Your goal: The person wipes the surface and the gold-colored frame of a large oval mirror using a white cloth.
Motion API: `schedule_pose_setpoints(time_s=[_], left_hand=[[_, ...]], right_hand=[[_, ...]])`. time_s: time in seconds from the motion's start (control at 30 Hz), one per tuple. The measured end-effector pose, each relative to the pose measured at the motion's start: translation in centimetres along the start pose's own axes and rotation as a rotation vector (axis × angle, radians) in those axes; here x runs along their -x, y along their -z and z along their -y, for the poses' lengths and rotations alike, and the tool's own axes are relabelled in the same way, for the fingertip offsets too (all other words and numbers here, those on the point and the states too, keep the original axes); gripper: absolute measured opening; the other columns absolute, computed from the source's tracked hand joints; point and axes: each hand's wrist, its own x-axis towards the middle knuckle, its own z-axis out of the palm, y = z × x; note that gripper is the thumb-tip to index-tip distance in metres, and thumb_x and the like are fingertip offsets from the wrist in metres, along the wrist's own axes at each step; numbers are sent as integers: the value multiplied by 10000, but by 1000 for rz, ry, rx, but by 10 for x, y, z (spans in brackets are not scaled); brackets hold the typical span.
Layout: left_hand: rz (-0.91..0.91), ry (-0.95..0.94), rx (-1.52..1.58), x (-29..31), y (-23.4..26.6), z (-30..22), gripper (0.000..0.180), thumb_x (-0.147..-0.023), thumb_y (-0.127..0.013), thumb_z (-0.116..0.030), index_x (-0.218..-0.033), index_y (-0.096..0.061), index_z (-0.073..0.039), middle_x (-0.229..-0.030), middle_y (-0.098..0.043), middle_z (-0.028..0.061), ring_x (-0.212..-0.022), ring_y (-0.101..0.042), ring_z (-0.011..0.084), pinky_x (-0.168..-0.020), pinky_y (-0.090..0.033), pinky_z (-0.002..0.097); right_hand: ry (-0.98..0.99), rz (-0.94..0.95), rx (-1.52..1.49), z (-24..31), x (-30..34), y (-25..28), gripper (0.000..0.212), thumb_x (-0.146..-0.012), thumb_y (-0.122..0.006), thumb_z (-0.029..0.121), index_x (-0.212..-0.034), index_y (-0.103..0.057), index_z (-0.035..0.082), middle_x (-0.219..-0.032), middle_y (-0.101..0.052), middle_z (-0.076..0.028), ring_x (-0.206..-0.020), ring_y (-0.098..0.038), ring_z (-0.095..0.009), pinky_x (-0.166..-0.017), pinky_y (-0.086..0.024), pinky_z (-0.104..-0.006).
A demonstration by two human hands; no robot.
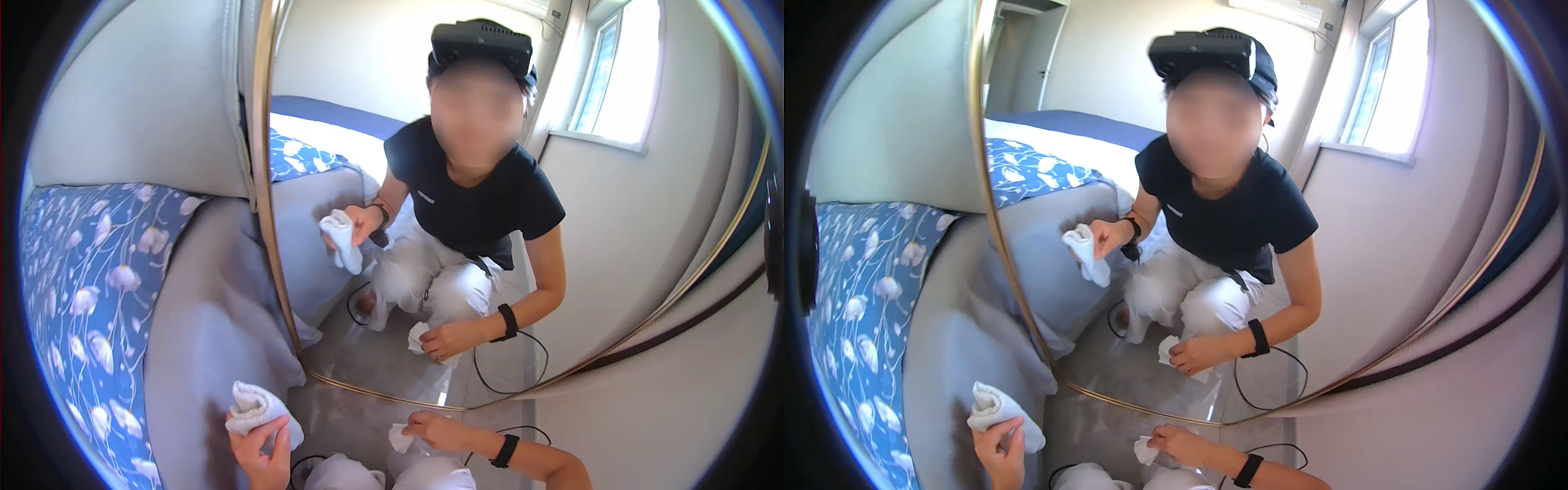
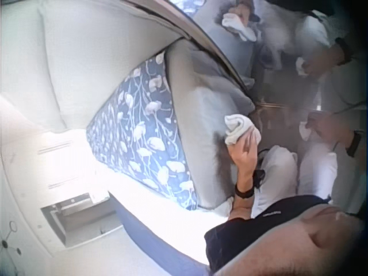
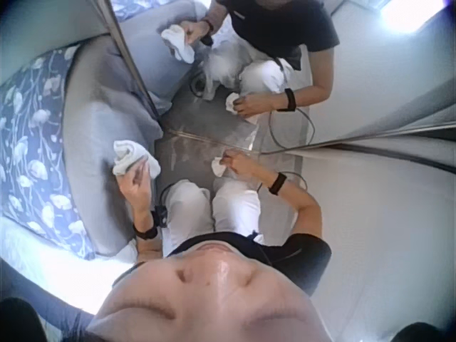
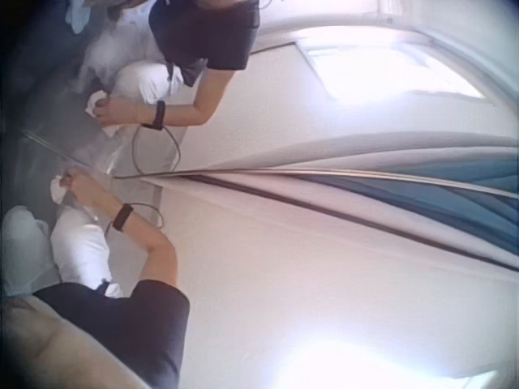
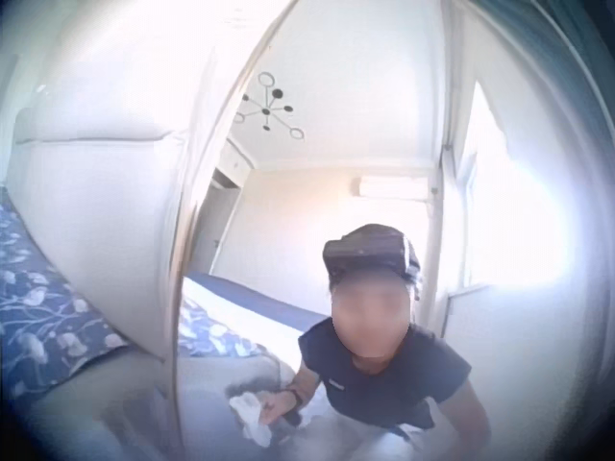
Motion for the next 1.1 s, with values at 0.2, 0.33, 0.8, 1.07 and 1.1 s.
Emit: schedule_pose_setpoints(time_s=[0.2, 0.33, 0.8, 1.07, 1.1], left_hand=[[164, 143, -122, 5, 27, -7, 167, -742, -692, -25, -908, -695, -6, -972, -636, 136, -875, -610, 259, -838, -462, 341], [220, 288, 117, 5, 36, -35, 175, -729, -696, -52, -901, -701, -22, -936, -660, 137, -911, -605, 283, -869, -441, 375], [285, 163, 97, 9, 107, -104, 108, -740, -676, -26, -845, -685, -3, -850, -667, 146, -826, -632, 301, -797, -473, 390], [342, 134, -27, -4, 197, -232, 148, -738, -671, -95, -872, -698, -39, -903, -665, 129, -879, -606, 324, -835, -438, 436], [376, 27, -95, -11, 208, -248, 158, -735, -675, -97, -882, -696, -41, -910, -661, 130, -890, -596, 331, -847, -428, 450]], right_hand=[[-251, -22, -21, 36, 21, 21, 328, -709, -580, -8, -1029, -595, 64, -959, -556, -118, -905, -551, -292, -809, -456, -364], [-446, -49, -41, 49, 64, 8, 312, -721, -573, -2, -1025, -601, 61, -948, -568, -120, -889, -560, -301, -801, -461, -369], [-559, -159, -279, 192, 103, 77, 309, -710, -540, -4, -1003, -617, 59, -977, -589, -144, -938, -558, -337, -823, -451, -403], [-654, -179, -171, 303, 119, 209, 310, -765, -536, 57, -1070, -592, 57, -1061, -582, -170, -943, -575, -355, -829, -457, -412], [-630, -210, -140, 317, 117, 230, 308, -775, -542, 73, -1078, -593, 62, -1088, -573, -173, -952, -574, -351, -835, -453, -416]])
